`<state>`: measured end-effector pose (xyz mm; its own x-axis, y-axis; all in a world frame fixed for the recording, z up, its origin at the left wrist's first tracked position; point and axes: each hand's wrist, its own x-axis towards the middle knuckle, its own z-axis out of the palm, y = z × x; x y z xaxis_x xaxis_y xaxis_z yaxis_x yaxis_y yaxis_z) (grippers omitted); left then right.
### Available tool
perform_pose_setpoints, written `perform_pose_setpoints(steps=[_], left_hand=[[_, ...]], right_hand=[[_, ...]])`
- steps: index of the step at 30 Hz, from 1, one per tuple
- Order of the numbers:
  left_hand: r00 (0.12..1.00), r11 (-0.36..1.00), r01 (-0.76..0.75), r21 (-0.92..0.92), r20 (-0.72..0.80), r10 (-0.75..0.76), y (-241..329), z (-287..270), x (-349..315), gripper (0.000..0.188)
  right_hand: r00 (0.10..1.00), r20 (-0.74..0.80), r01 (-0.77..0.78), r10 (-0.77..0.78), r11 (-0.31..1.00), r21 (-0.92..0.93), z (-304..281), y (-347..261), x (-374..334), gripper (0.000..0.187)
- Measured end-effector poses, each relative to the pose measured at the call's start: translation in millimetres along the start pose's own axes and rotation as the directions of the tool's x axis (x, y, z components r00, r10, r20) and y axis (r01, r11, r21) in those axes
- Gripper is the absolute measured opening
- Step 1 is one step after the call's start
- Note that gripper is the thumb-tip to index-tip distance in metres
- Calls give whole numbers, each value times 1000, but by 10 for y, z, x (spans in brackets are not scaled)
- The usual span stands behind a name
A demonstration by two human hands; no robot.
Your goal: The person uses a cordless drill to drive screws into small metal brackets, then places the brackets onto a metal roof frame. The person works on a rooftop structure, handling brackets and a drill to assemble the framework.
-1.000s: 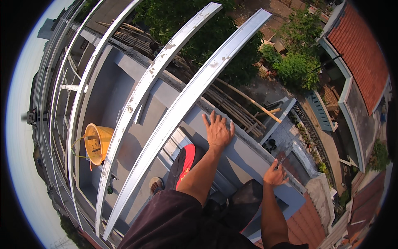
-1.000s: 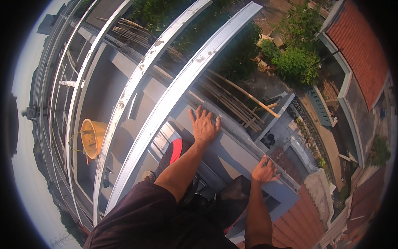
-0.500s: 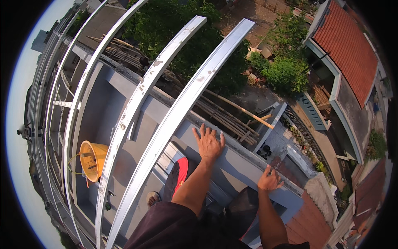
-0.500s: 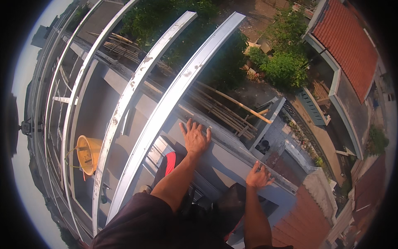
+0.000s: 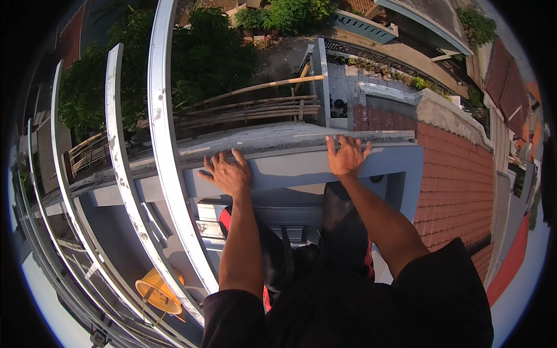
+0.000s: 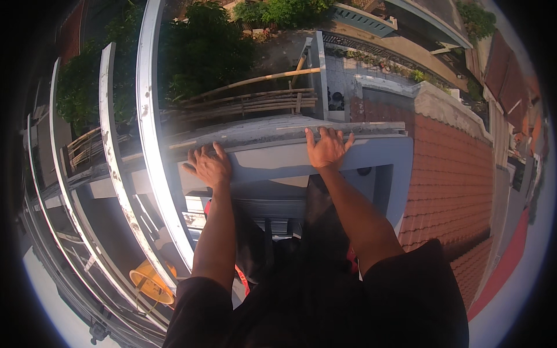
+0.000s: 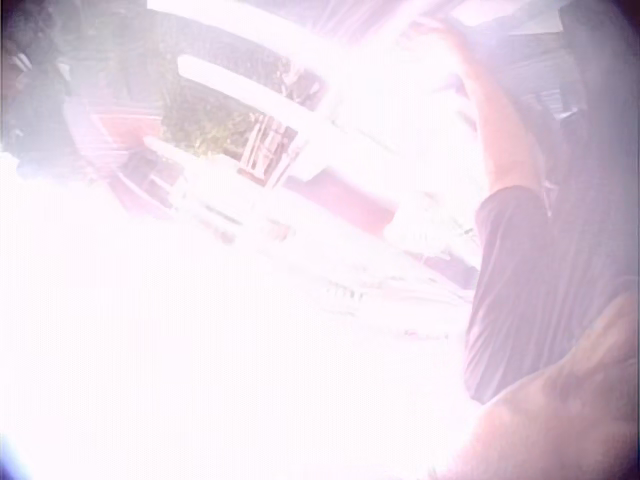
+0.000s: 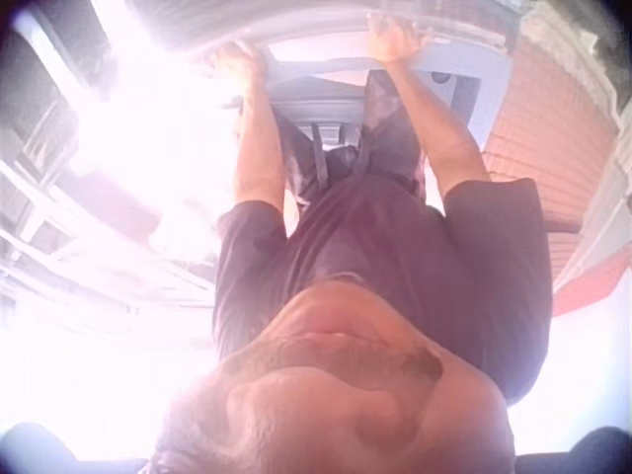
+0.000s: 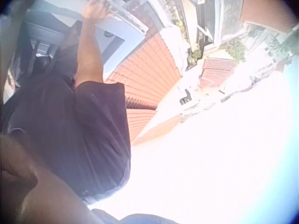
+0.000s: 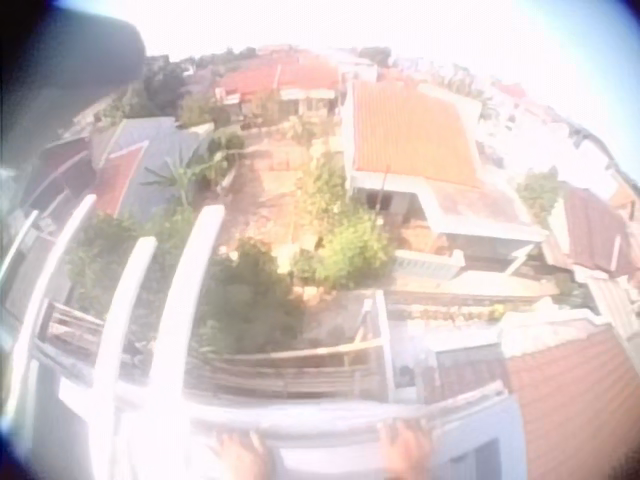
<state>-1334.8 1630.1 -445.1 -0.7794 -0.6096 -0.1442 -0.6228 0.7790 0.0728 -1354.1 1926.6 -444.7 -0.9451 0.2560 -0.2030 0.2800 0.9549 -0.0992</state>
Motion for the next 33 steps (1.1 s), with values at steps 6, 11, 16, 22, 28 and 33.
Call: perform_pose_setpoints(steps=[6, 11, 16, 22, 28, 33], left_hand=[[999, 1000, -14, -6, -38, 13, -12, 34, -7, 61], [999, 999, -24, 33, -39, 25, -48, 89, 10, 61], [1000, 1000, -21, 15, -15, 21, -17, 89, 17, 54], [1000, 1000, 13, 19, 0, -13, -61, 74, 4, 51], [999, 999, -24, -49, -34, 22, 68, -146, 21, 45], [999, 991, 33, -126, -15, -35, -44, -174, -14, 42]], right_hand=[[999, -49, 21, -19, 999, 32, 57, 18, -25, 56], [1000, -24, 10, -8, 999, 47, 42, 11, -25, 57], [1000, 0, -6, 6, 1000, 19, 8, 19, -8, 59], [999, 34, -5, 6, 1000, -31, -10, 1, 27, 59], [1000, -9, -2, 2, 999, -53, 94, 45, -24, 55], [999, -34, 24, -27, 997, -73, 120, -17, -2, 55]])
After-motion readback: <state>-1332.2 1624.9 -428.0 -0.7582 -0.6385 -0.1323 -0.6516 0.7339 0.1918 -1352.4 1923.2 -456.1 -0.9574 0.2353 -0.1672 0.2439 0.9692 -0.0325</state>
